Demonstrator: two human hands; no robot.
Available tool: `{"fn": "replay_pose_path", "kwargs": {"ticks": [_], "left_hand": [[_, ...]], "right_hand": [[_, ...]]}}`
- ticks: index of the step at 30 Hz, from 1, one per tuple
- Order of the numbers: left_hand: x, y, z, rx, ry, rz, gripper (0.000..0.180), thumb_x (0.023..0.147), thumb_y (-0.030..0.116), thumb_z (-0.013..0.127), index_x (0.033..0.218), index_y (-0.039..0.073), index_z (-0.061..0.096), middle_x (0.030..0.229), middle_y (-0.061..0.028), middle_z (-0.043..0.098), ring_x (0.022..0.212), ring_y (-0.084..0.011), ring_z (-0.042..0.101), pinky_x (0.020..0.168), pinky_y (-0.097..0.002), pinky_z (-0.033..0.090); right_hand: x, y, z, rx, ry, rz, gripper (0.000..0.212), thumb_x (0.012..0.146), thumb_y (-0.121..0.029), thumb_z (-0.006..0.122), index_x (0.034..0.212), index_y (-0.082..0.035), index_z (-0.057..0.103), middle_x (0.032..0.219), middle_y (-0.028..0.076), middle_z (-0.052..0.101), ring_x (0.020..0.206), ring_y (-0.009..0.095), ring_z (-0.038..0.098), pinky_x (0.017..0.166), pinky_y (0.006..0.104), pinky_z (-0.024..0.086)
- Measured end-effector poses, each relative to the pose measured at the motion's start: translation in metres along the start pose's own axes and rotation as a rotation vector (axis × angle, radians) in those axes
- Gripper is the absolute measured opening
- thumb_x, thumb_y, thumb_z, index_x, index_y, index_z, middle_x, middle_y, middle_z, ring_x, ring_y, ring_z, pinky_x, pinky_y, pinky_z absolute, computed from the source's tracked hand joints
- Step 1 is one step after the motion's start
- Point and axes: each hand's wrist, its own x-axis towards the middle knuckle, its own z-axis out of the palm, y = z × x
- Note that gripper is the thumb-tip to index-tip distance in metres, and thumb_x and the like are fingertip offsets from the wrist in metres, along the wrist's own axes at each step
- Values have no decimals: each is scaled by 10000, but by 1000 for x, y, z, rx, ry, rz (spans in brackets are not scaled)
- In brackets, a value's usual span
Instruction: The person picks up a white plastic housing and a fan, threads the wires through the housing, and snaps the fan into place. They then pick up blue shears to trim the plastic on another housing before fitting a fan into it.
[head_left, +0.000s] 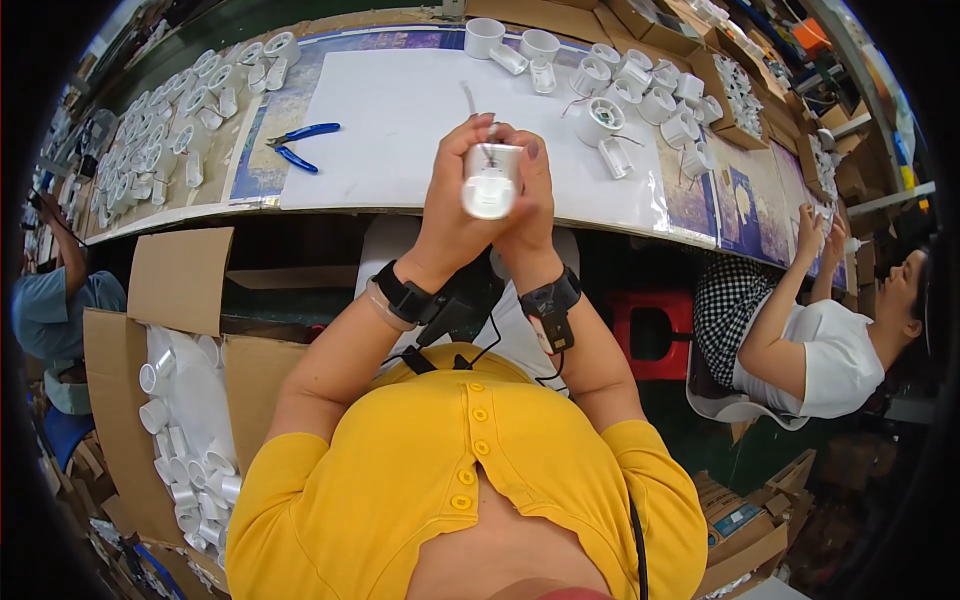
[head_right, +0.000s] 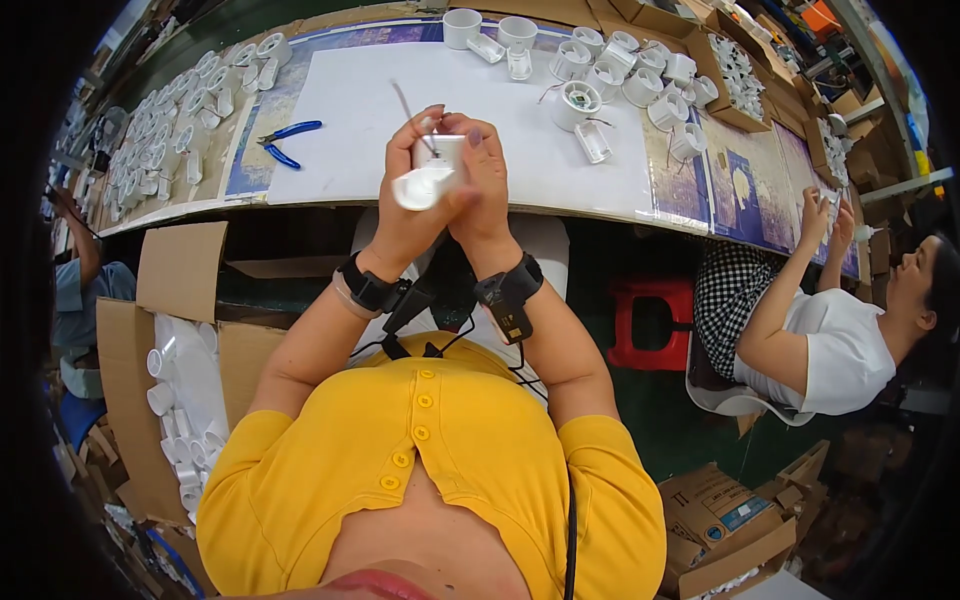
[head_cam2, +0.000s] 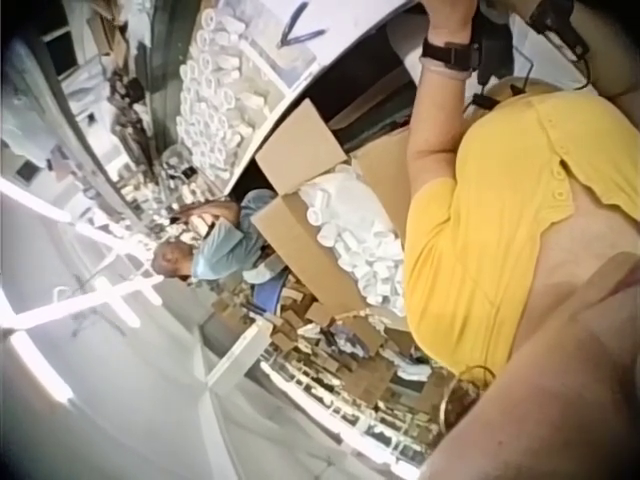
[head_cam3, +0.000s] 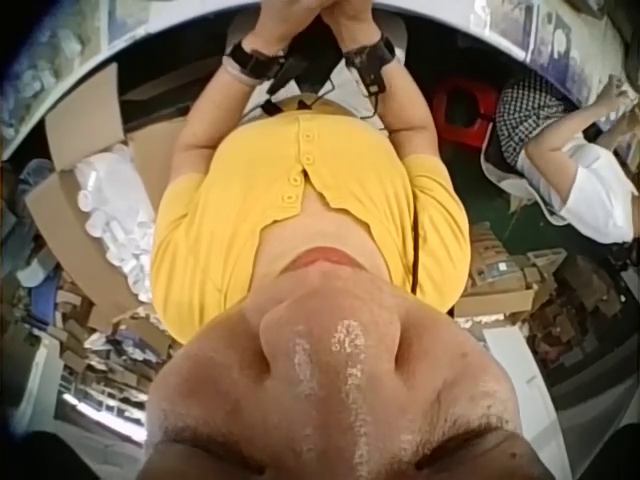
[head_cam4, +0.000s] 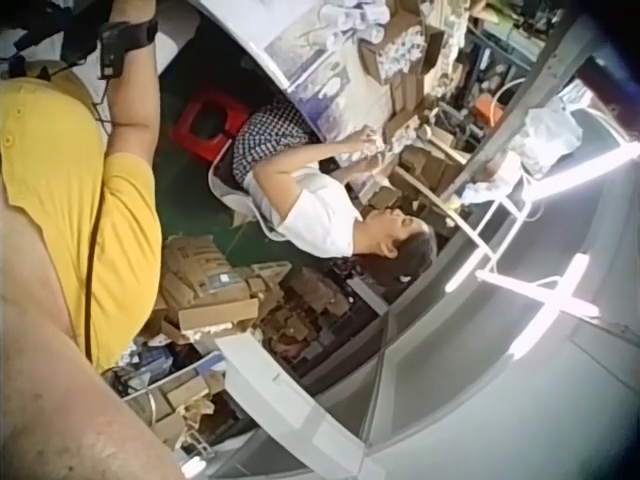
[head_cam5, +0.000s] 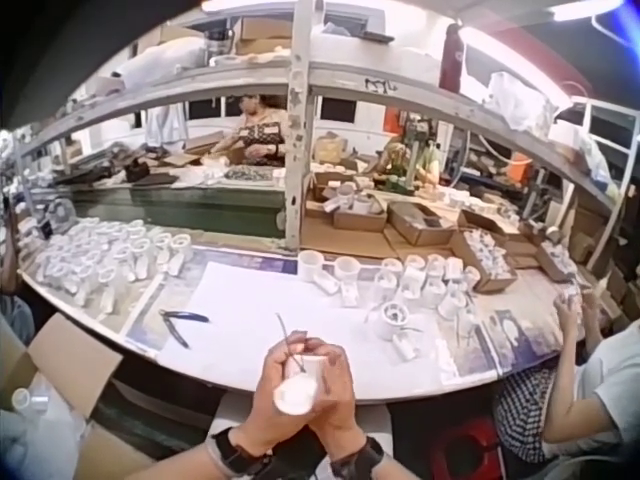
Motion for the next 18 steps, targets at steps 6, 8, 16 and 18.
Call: {"fn": "replay_pose_path", "kwargs": {"ticks": [6, 8, 16, 18], "left_hand": [[2, 8, -5, -555, 32, -125, 433, 861, 157, 588, 1238, 34, 413, 1380, -154, 373, 1212, -233, 438, 1040, -354, 345], [3, 7, -3, -746, 133, -236, 334, 914, 175, 529, 1206, 39, 439, 1387, -149, 368, 1195, -221, 452, 1035, -352, 351], [0, 12, -4, -695, 206, -197, 192, 966, 174, 417, 1092, 47, 487, 1316, -153, 453, 1226, -211, 422, 1055, -353, 330], [1, 12, -4, -705, 205, -216, 192, 966, 176, 422, 1090, 46, 491, 1307, -152, 460, 1227, -210, 421, 1050, -350, 335]], "right_hand": [[1, -2, -4, 401, -47, 222, 243, 969, -345, 465, 1012, -126, 558, 1044, 36, 593, 1026, 191, 552, 948, 373, 442], [-1, -2, 0, 302, -29, 187, 239, 966, -342, 471, 1004, -124, 561, 1040, 36, 591, 1017, 188, 554, 939, 370, 446], [-9, 8, 19, 94, 23, -1, 221, 957, -300, 493, 979, -91, 563, 1019, 39, 583, 980, 175, 563, 890, 336, 460], [-8, 8, 20, 83, 23, -11, 213, 966, -269, 477, 994, -71, 549, 1016, 51, 578, 962, 174, 567, 867, 321, 466]]}}
